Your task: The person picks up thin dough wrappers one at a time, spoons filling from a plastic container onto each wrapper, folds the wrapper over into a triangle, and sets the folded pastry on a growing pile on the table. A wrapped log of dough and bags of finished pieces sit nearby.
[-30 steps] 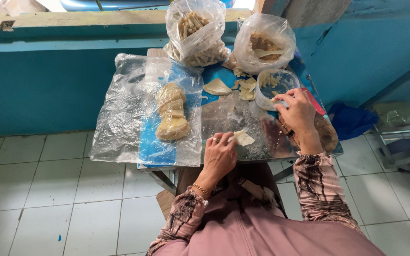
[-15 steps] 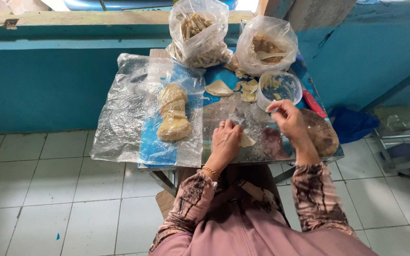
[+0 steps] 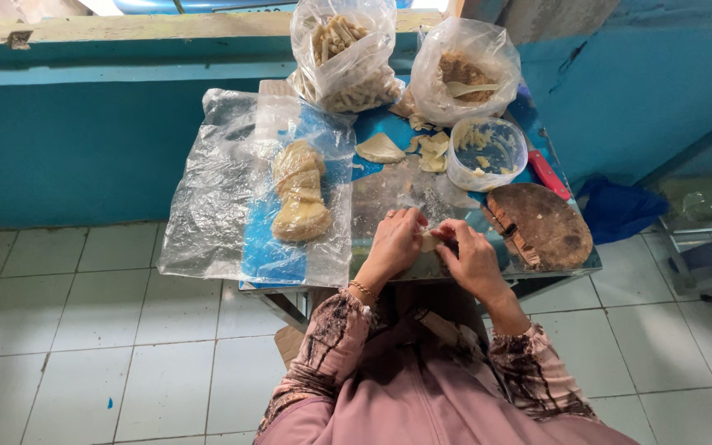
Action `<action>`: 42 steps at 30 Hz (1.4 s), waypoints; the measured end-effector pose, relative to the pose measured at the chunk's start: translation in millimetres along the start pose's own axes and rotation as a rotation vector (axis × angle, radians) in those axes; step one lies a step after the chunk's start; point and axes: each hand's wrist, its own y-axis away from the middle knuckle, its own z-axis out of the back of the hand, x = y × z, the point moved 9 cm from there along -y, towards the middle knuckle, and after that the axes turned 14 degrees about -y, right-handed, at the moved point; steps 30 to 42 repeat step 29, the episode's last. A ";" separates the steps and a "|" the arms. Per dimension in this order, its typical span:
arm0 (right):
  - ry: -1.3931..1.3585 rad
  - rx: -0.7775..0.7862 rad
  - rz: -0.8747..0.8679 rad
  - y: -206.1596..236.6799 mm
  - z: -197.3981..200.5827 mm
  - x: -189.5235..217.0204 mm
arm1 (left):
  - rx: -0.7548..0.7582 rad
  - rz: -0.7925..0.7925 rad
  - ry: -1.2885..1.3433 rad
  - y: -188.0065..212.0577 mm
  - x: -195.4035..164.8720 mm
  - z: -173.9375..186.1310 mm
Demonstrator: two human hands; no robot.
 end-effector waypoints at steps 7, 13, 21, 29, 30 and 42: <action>0.078 -0.028 0.098 5.8 -2.7 12.8 | 0.021 -0.009 -0.091 -3.6 4.5 -1.1; 0.124 -0.018 0.121 5.5 -3.5 16.2 | 0.060 0.176 0.191 6.5 7.3 6.6; 0.107 0.048 0.070 0.8 -2.9 19.9 | -0.125 -0.014 -0.171 38.3 -25.3 62.2; 0.320 0.074 0.115 -17.5 -22.1 21.0 | -0.111 0.026 -0.300 53.9 -34.8 68.9; 0.320 0.074 0.115 -17.5 -22.1 21.0 | -0.111 0.026 -0.300 53.9 -34.8 68.9; 0.320 0.074 0.115 -17.5 -22.1 21.0 | -0.111 0.026 -0.300 53.9 -34.8 68.9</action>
